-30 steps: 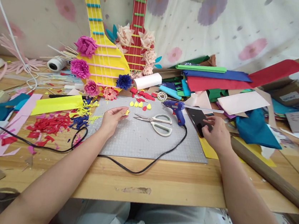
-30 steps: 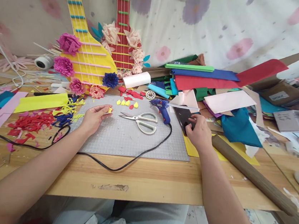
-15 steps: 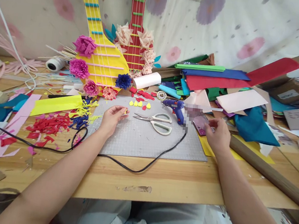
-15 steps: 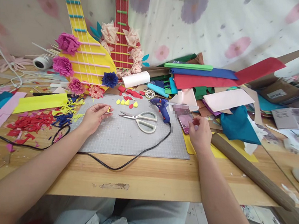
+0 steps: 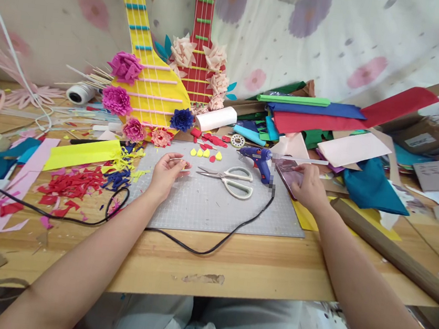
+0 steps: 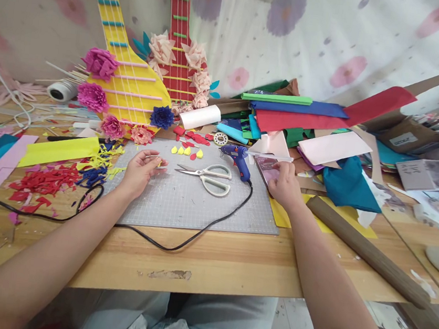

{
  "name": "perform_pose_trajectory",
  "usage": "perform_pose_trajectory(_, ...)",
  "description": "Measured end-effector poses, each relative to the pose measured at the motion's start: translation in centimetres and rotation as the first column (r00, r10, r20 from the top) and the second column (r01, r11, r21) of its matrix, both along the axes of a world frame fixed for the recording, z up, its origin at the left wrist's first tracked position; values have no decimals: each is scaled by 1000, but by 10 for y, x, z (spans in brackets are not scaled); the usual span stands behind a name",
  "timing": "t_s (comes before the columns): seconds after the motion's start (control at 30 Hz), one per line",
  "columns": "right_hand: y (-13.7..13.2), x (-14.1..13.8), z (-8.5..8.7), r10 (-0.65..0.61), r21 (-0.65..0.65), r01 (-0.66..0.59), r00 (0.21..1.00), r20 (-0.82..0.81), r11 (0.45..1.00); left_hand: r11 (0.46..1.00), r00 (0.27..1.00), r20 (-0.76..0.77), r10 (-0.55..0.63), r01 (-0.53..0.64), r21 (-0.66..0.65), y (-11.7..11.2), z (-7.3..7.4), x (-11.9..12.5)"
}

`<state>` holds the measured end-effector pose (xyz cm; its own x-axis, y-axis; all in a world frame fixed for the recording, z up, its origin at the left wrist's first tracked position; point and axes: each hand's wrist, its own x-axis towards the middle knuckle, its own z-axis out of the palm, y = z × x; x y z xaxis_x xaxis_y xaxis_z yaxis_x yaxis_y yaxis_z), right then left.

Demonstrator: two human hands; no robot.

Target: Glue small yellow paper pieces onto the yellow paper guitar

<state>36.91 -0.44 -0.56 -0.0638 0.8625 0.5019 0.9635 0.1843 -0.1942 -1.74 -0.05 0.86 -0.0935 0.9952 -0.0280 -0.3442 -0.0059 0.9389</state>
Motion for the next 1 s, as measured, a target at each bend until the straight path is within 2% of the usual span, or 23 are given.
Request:
perform_pose_trajectory(0.1,8,-3,0,3,-41,-2,1000,21,999,1000,1000,-4,8,-8,-9,1,0,1)
perform_pose_trajectory(0.3,10,-3,0,-73,-87,75,997,20,993,1000,1000,-27,12,-13,-18,0,1,1)
perform_pose_trajectory(0.57,4,-2,4,-96,-6,96,994,-55,995,1000,1000,-26,12,-12,-11,1,0,1)
perform_pose_trajectory(0.8,-3,6,3,-103,4,104,988,-113,995,1000,1000,-6,20,-20,-15,0,1,1)
perform_pose_trajectory(0.87,-4,9,3,-137,5,139,980,-143,990,1000,1000,-8,20,-20,-17,0,1,1)
perform_pose_trajectory(1.0,-2,6,4,-286,-24,286,941,-179,958,1000,1000,-16,10,-10,-9,1,0,1)
